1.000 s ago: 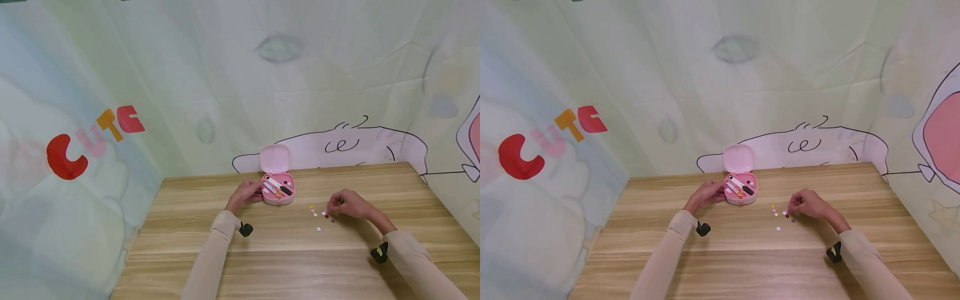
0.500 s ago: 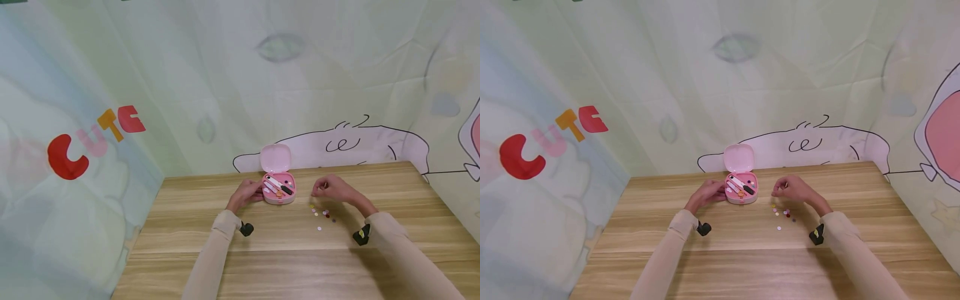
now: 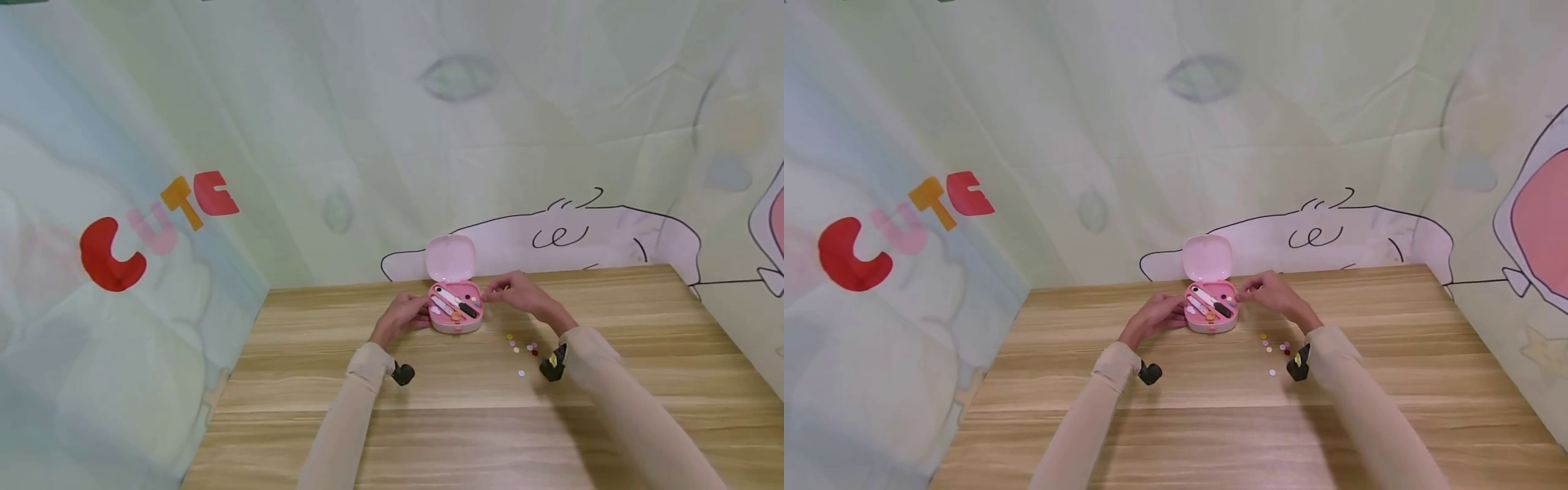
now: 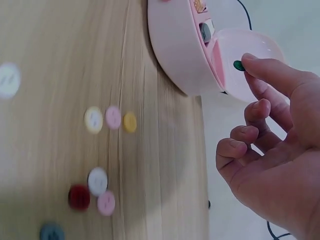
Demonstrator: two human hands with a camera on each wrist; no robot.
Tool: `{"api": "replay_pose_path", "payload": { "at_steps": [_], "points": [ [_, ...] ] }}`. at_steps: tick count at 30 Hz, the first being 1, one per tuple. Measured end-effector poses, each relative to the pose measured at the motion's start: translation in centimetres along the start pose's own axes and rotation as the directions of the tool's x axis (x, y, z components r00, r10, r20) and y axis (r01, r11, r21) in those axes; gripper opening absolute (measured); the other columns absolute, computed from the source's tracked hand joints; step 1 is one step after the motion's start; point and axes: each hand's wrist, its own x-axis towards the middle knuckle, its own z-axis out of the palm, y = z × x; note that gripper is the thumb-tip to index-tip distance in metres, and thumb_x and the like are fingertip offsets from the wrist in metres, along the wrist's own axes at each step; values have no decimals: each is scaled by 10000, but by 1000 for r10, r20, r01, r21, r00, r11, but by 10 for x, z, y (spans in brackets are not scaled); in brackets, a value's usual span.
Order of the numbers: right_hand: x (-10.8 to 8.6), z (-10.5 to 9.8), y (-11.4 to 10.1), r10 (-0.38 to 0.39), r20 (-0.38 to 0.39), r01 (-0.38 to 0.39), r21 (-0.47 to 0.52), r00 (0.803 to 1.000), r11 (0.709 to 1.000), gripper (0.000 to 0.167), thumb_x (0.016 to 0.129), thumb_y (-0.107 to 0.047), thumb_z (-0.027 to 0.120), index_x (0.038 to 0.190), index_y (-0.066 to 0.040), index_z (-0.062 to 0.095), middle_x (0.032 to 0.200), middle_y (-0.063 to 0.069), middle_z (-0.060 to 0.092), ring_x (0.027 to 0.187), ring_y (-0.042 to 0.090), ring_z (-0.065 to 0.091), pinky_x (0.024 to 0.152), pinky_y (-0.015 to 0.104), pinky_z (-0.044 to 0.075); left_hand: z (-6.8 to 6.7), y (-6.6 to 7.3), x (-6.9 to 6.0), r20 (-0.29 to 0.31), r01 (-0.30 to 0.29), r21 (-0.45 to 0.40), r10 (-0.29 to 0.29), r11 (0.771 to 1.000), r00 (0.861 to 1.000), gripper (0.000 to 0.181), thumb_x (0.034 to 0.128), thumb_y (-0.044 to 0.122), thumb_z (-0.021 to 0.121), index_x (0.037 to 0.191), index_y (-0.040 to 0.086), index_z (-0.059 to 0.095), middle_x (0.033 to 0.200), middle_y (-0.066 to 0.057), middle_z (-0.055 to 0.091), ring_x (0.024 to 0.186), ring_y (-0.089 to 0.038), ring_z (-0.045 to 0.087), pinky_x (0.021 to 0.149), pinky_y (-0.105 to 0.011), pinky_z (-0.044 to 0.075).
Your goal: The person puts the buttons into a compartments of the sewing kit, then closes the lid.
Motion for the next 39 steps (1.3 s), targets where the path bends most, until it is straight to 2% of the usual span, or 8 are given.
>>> {"api": "replay_pose_path", "payload": {
  "at_steps": [4, 8, 17, 24, 30, 36, 39],
  "points": [
    [9, 4, -5, 74, -6, -74, 35, 997, 997, 223, 991, -272, 713, 1084, -75, 758, 1089, 106, 635, 1012, 291, 491, 806, 376, 426, 0, 0, -1, -1, -2, 1, 2, 1000, 1000, 324, 1051, 198, 564, 1167, -77, 688, 981, -110, 686, 819, -153, 660, 809, -299, 627],
    [17, 7, -6, 107, -6, -107, 81, 994, 991, 264, 992, -289, 713, 1125, -63, 742, 1156, 120, 641, 1045, 306, 499, 829, 386, 459, 0, 0, 0, -2, -4, -13, 4, 1000, 1000, 308, 1035, 176, 569, 1149, -83, 690, 964, -110, 688, 807, -152, 661, 799, -298, 628],
    [25, 15, -7, 132, 2, -131, 136, 991, 982, 253, 981, -273, 728, 1102, -51, 733, 1062, 81, 636, 978, 268, 482, 774, 350, 435, 2, 0, 1, 2, -5, -15, 5, 1000, 1000, 301, 1035, 159, 561, 1147, -94, 681, 959, -108, 677, 810, -150, 654, 827, -313, 626],
    [25, 17, -7, 131, -10, -128, 158, 991, 979, 267, 981, -263, 730, 1117, -34, 717, 1011, 69, 610, 954, 289, 480, 725, 334, 411, 3, 0, 2, -8, 2, -22, -2, 1000, 1000, 267, 1004, 131, 570, 1110, -85, 685, 931, -99, 677, 789, -145, 656, 804, -303, 629],
    [23, 15, 0, 108, -20, -103, 182, 994, 978, 356, 983, -269, 729, 1247, -35, 685, 1067, 101, 608, 972, 306, 486, 725, 339, 440, 3, -2, 3, 2, 2, -27, -2, 1000, 1000, 297, 1033, 155, 565, 1140, -97, 680, 944, -106, 676, 800, -148, 658, 796, -292, 628],
    [14, 2, 6, 81, -22, -78, 139, 996, 987, 428, 989, -310, 722, 1321, -47, 660, 1065, 126, 583, 958, 311, 496, 726, 354, 486, 2, -1, 1, -8, -4, -14, 4, 1000, 1000, 305, 1034, 162, 565, 1148, -94, 686, 970, -119, 690, 803, -153, 665, 795, -299, 630],
    [9, -7, 9, 70, -21, -68, 96, 997, 993, 428, 986, -323, 727, 1311, -50, 667, 1046, 125, 578, 950, 306, 501, 719, 349, 481, 1, 0, 0, -9, -4, -11, 4, 1000, 1000, 307, 1037, 167, 565, 1149, -92, 687, 981, -126, 695, 804, -153, 667, 803, -305, 630]
  ]
}}
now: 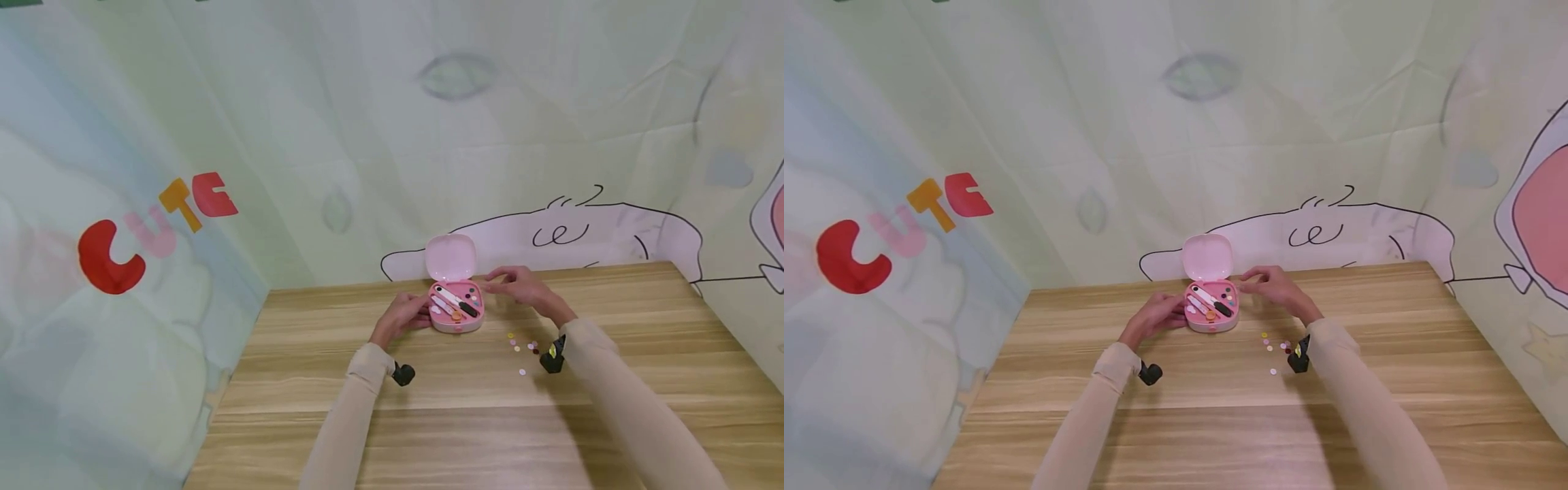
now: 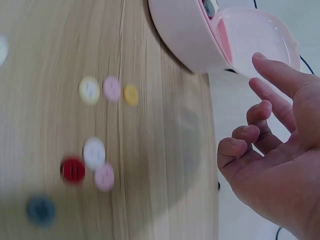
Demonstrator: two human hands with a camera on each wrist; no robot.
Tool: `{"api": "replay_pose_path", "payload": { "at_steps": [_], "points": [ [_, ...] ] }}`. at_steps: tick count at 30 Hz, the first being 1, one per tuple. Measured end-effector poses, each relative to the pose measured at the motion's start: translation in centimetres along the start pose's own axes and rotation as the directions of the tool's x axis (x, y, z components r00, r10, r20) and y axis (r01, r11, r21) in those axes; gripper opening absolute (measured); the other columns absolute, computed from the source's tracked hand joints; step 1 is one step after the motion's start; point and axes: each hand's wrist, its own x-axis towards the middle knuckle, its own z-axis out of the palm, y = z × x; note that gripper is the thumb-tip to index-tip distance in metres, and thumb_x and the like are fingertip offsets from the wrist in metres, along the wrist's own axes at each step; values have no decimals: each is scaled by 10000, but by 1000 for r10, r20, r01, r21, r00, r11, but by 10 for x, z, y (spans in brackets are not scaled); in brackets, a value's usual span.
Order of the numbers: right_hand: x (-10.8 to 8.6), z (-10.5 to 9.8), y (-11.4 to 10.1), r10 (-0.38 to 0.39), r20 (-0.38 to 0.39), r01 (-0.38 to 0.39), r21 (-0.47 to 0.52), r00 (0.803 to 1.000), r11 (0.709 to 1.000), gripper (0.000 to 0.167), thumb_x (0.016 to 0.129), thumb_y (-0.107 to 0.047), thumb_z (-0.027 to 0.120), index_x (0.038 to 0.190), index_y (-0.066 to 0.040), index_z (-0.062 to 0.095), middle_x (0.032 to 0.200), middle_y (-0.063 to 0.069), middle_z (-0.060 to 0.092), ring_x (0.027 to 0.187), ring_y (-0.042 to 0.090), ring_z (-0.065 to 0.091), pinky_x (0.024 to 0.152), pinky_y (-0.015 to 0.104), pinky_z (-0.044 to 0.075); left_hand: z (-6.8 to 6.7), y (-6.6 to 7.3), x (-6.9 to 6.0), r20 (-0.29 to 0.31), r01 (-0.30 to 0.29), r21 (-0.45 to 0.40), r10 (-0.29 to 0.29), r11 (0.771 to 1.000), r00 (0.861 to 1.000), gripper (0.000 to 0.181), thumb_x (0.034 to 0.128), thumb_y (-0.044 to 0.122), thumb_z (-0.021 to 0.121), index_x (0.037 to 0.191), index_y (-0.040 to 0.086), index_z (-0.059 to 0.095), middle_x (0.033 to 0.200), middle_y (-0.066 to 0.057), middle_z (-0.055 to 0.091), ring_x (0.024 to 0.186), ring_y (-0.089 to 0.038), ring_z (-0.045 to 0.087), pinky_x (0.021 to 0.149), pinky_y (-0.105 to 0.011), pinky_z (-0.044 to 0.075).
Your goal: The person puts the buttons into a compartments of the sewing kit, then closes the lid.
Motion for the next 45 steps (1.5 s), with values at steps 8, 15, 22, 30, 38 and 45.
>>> {"api": "replay_pose_path", "payload": {
  "at_steps": [8, 15, 22, 30, 38, 45],
  "points": [
    [-18, -16, 12, -78, 43, 82, -106, 996, 991, 389, 959, -308, 762, 1267, -73, 719, 988, 99, 577, 899, 267, 487, 707, 341, 424, 0, 0, 0, -6, 2, 20, -2, 1000, 1000, 307, 1028, 169, 575, 1157, -86, 688, 992, -130, 694, 808, -155, 669, 815, -310, 628],
    [-43, -20, 17, -176, 112, 192, -152, 978, 970, 311, 969, -207, 751, 1229, -36, 741, 895, 81, 605, 806, 234, 484, 644, 288, 419, -1, 0, 1, -3, 7, 22, -7, 1000, 1000, 311, 1032, 181, 580, 1168, -78, 685, 1008, -130, 692, 817, -157, 669, 812, -300, 626],
    [-58, -18, 35, -211, 177, 241, -169, 961, 956, 235, 978, -103, 716, 1201, -43, 759, 936, 62, 703, 764, 192, 497, 640, 243, 436, -1, 1, 0, -5, 6, 29, -6, 1000, 1000, 296, 1032, 175, 576, 1151, -72, 689, 1000, -125, 689, 803, -150, 667, 806, -302, 628],
    [-63, -11, 52, -252, 171, 280, -162, 952, 946, 214, 942, -105, 761, 1149, -53, 782, 789, -4, 650, 670, 135, 506, 570, 214, 417, 0, 0, 1, -5, 15, 15, -15, 1000, 1000, 273, 1025, 164, 580, 1114, -68, 693, 975, -123, 684, 787, -152, 667, 807, -308, 630],
    [-63, -2, 56, -302, 199, 330, -127, 932, 935, 188, 938, -56, 753, 1116, -3, 780, 852, 17, 722, 619, 104, 594, 544, 212, 489, 0, 0, 1, -6, 17, 19, -17, 1000, 1000, 285, 1022, 173, 583, 1134, -65, 693, 987, -122, 688, 800, -150, 670, 805, -303, 629],
    [-65, 3, 54, -315, 194, 342, -123, 929, 932, 132, 923, -3, 748, 1046, 11, 793, 903, 55, 731, 607, 122, 633, 537, 224, 528, 0, 0, 1, -4, 17, 9, -17, 1000, 1000, 288, 1016, 156, 579, 1138, -79, 691, 982, -128, 691, 802, -157, 670, 804, -306, 630]
  ]
}}
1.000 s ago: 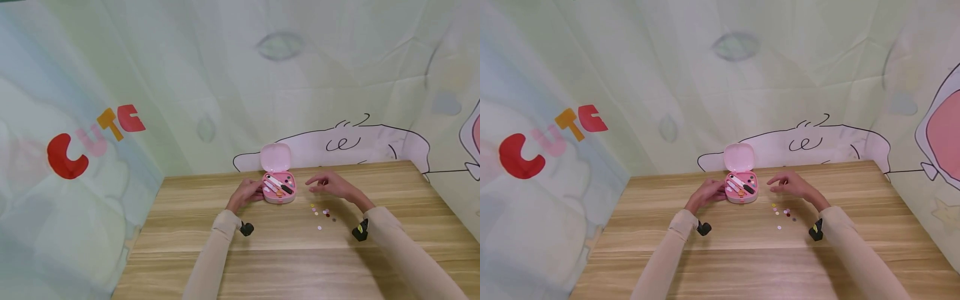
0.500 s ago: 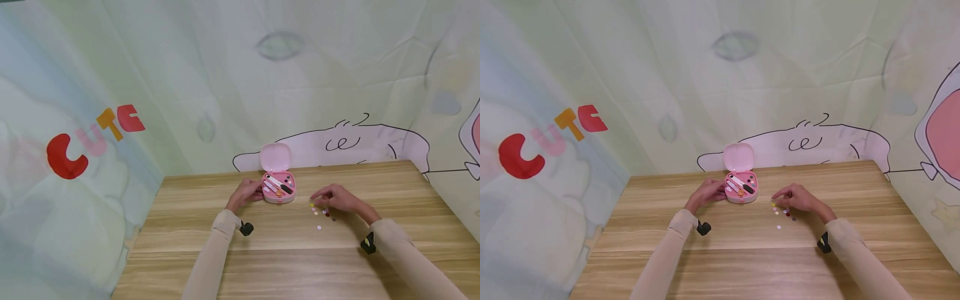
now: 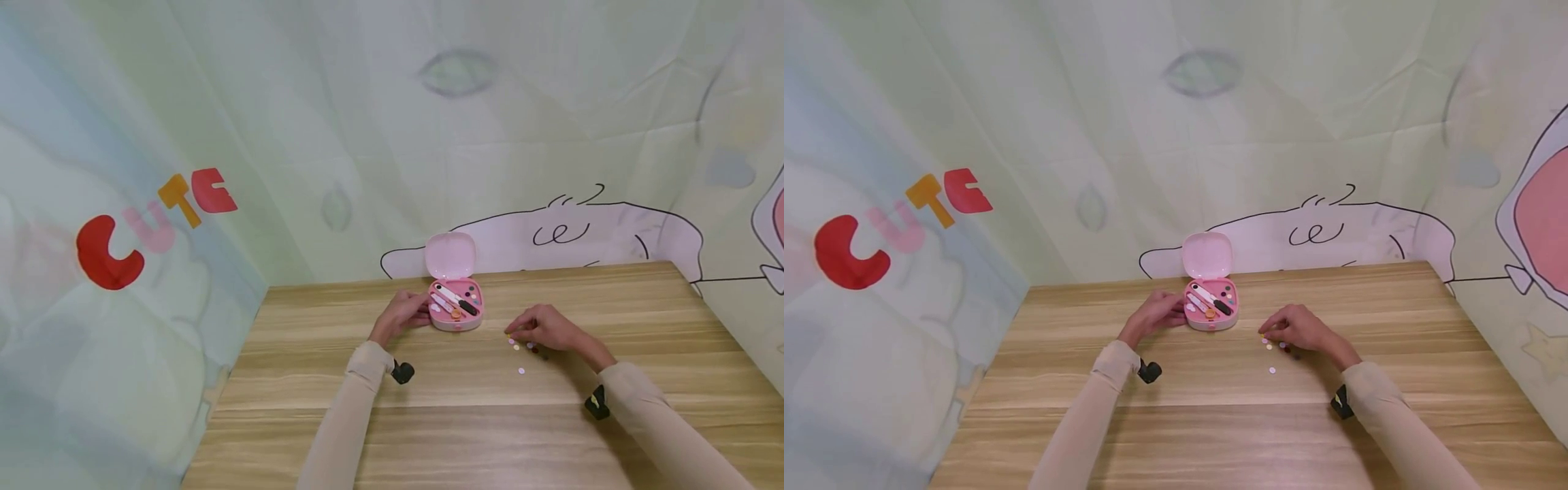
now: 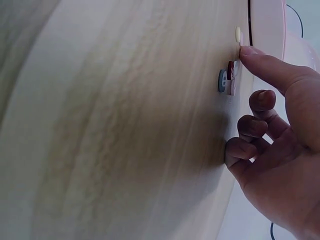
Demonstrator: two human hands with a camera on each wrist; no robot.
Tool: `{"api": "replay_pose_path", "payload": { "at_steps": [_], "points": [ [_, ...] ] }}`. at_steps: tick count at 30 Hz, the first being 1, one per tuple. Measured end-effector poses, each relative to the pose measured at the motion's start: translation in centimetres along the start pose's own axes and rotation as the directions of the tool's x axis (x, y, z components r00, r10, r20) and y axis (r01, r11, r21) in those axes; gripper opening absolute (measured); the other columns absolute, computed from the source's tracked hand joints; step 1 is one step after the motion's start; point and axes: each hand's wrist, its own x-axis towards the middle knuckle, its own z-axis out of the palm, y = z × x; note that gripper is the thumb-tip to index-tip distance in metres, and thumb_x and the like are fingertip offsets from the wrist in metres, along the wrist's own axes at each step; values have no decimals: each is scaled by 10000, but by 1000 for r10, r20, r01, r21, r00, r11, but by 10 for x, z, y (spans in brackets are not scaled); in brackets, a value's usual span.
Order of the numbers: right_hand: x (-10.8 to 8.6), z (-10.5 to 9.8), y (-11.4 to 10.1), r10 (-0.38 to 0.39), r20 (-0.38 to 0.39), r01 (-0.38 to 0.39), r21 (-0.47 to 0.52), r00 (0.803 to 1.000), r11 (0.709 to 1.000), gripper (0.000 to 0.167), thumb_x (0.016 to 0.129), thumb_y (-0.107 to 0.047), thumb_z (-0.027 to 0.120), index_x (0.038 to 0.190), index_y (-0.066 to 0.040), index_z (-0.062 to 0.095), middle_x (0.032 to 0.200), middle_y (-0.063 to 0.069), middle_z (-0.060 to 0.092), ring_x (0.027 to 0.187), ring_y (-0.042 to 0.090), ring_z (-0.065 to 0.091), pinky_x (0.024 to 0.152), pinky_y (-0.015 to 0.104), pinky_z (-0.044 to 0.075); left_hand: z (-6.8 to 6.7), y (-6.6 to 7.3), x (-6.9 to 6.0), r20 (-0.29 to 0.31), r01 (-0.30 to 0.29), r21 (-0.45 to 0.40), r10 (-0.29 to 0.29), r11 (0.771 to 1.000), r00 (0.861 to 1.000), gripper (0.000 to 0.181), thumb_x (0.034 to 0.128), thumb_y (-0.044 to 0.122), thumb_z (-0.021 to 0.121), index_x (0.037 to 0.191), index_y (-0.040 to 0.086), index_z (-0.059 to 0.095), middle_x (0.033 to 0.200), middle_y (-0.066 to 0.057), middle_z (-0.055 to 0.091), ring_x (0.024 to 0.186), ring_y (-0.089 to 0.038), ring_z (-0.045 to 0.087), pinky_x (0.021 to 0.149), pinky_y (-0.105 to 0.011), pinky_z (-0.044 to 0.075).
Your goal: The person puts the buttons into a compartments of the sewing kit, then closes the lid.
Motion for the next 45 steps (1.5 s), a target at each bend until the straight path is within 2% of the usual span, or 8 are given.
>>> {"api": "replay_pose_path", "payload": {
  "at_steps": [12, 17, 22, 33, 40, 45],
  "points": [
    [0, -1, -2, 56, -13, -57, -57, 998, 997, 26, 914, -78, 785, 939, -78, 791, 739, -25, 687, 610, 108, 595, 541, 210, 471, 0, -1, 1, 0, 7, -2, -7, 1000, 1000, 272, 1020, 152, 574, 1122, -73, 689, 992, -132, 680, 818, -167, 658, 830, -323, 628],
    [0, -2, -3, 91, -14, -92, -54, 996, 994, 54, 904, -143, 812, 898, -103, 775, 700, -26, 666, 606, 130, 606, 547, 220, 473, 0, 0, -1, 10, 1, 11, -1, 1000, 1000, 295, 1026, 162, 570, 1153, -77, 686, 1015, -136, 681, 828, -166, 661, 847, -326, 624],
    [2, -3, -4, 101, -19, -102, -67, 995, 993, 47, 905, -131, 806, 879, -138, 767, 668, -30, 637, 595, 130, 581, 555, 226, 448, 0, 1, -2, 8, 0, 6, 0, 1000, 1000, 306, 1031, 166, 562, 1166, -83, 679, 1022, -141, 682, 829, -164, 661, 839, -320, 625],
    [8, -8, -10, 83, 12, -82, -45, 997, 996, 60, 915, -79, 776, 862, -101, 756, 652, 36, 645, 553, 181, 603, 531, 221, 466, -1, 1, -1, 9, 10, 8, -10, 1000, 1000, 299, 1024, 159, 577, 1167, -82, 679, 991, -124, 681, 809, -158, 666, 810, -303, 628],
    [16, -12, -16, 23, -32, -27, -132, 999, 991, 64, 918, -85, 767, 869, -127, 770, 695, -45, 609, 638, 132, 537, 569, 243, 448, -1, 2, 0, 9, 19, 14, -19, 1000, 1000, 320, 1029, 173, 579, 1196, -83, 672, 1006, -126, 684, 830, -160, 670, 829, -308, 625],
    [23, -11, -18, 30, -39, -36, -155, 999, 987, 55, 919, -132, 783, 872, -160, 775, 679, -62, 559, 667, 135, 493, 606, 267, 421, -1, 1, 1, 8, 13, 14, -14, 1000, 1000, 322, 1030, 182, 581, 1194, -77, 677, 1009, -126, 690, 827, -159, 672, 828, -310, 626]
  ]
}}
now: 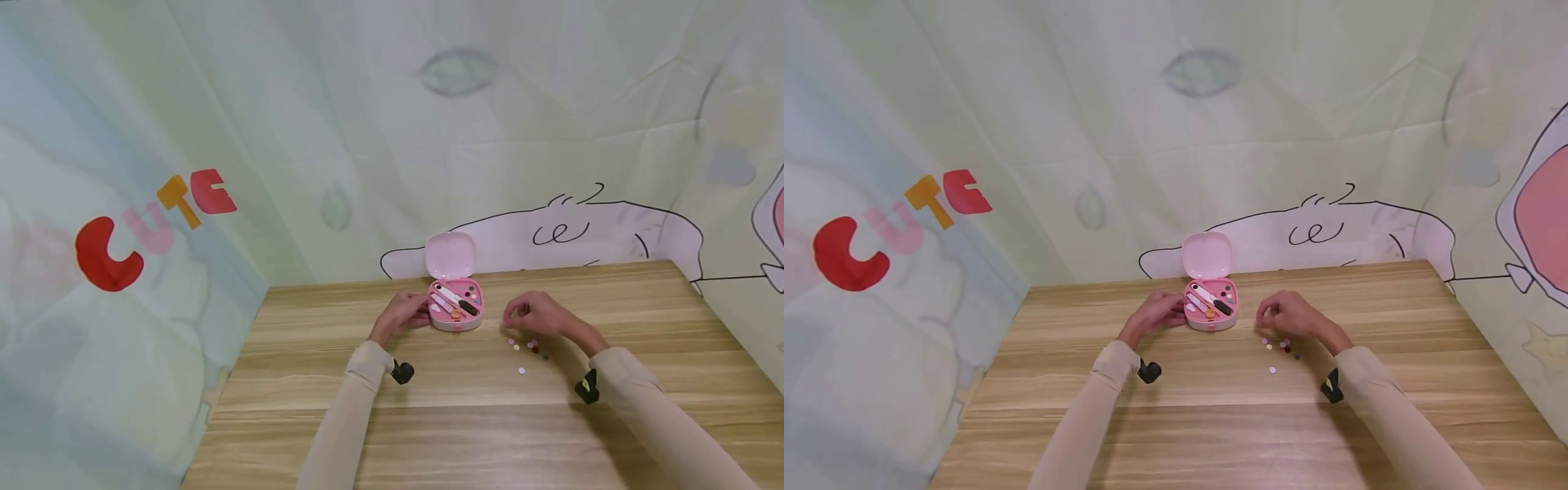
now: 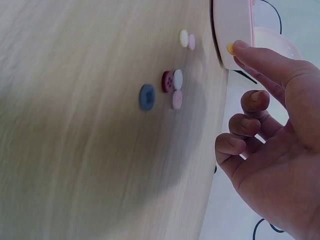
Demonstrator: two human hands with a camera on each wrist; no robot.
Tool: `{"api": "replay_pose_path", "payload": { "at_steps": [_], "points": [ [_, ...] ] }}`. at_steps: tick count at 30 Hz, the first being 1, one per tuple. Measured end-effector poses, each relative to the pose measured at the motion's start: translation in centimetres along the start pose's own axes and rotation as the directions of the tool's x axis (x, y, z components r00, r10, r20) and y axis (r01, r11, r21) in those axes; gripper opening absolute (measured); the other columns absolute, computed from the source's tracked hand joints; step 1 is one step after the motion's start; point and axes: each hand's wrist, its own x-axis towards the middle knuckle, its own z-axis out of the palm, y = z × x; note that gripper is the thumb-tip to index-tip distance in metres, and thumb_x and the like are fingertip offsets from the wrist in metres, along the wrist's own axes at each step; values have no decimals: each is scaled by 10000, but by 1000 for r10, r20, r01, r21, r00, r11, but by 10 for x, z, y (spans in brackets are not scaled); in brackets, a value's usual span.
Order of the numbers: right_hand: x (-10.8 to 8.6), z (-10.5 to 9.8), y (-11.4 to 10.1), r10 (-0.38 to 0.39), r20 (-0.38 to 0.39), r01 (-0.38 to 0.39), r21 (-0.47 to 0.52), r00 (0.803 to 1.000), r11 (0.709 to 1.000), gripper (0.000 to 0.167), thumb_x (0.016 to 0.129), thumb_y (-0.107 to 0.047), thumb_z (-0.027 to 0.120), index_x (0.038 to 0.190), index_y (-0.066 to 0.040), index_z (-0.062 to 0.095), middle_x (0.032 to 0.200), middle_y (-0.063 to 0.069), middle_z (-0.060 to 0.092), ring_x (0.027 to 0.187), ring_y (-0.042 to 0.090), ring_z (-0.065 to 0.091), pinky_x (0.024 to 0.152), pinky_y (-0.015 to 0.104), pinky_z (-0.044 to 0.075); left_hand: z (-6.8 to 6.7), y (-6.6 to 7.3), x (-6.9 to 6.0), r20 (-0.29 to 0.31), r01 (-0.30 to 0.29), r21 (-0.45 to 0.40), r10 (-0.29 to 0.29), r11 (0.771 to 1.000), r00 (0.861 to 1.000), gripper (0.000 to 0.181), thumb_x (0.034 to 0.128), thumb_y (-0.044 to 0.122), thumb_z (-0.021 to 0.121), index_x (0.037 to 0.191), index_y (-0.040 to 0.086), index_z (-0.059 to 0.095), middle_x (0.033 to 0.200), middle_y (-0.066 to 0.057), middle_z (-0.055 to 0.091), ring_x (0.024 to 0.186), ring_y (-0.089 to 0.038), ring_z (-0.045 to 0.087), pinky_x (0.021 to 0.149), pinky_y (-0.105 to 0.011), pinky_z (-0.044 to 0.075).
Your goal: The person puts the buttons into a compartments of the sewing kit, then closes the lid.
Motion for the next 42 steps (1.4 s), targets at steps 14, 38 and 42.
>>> {"api": "replay_pose_path", "payload": {
  "at_steps": [14, 38, 42],
  "points": [
    [29, 1, -15, 69, -20, -67, 77, 997, 995, 45, 944, -165, 768, 919, -134, 788, 757, 2, 573, 742, 191, 491, 633, 288, 400, 0, -2, 0, -4, -13, -14, 13, 1000, 1000, 311, 1033, 168, 571, 1172, -89, 677, 1013, -137, 677, 826, -163, 660, 832, -317, 626],
    [67, 8, -17, 298, -82, -265, 279, 951, 923, 201, 947, -184, 742, 1090, -48, 782, 959, 89, 641, 899, 250, 493, 738, 332, 410, 1, -2, 0, 14, -21, -37, 22, 999, 1000, 257, 1011, 138, 574, 1099, -75, 689, 948, -112, 680, 797, -157, 661, 787, -301, 630],
    [68, 9, -18, 320, -99, -283, 274, 942, 919, 225, 959, -194, 732, 1118, -40, 774, 992, 96, 646, 917, 256, 493, 744, 336, 408, 1, -2, 0, 14, -30, -27, 30, 999, 999, 274, 1015, 136, 568, 1116, -89, 685, 951, -116, 678, 798, -158, 660, 798, -310, 631]
  ]
}}
